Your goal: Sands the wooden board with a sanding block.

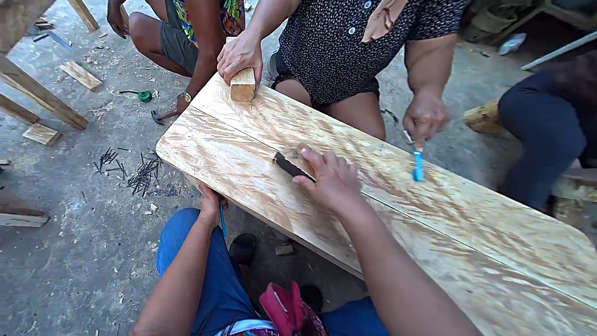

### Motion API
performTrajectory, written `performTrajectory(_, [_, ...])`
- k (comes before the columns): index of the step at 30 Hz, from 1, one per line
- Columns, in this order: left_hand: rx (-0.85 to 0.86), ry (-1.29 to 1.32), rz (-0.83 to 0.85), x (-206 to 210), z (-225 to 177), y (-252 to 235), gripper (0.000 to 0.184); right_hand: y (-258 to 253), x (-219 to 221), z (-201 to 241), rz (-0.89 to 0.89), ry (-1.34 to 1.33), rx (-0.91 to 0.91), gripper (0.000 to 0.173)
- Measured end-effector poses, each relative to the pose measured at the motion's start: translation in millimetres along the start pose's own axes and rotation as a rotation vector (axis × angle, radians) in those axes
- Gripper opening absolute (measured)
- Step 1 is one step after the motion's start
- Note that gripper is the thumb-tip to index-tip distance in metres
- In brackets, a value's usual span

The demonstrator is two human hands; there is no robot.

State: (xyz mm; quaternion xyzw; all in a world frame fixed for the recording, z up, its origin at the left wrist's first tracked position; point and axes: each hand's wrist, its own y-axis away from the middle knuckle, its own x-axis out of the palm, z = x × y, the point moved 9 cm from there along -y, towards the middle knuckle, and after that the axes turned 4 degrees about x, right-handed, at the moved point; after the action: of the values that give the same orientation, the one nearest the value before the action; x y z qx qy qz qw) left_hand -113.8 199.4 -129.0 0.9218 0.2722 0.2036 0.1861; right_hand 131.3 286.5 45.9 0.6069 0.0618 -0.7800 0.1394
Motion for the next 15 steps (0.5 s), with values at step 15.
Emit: performTrajectory(15, [-0.049,-0.010,-0.029,-3,4,1,0.079,1,8,29,-0.058,0.026,-0.128,0.060])
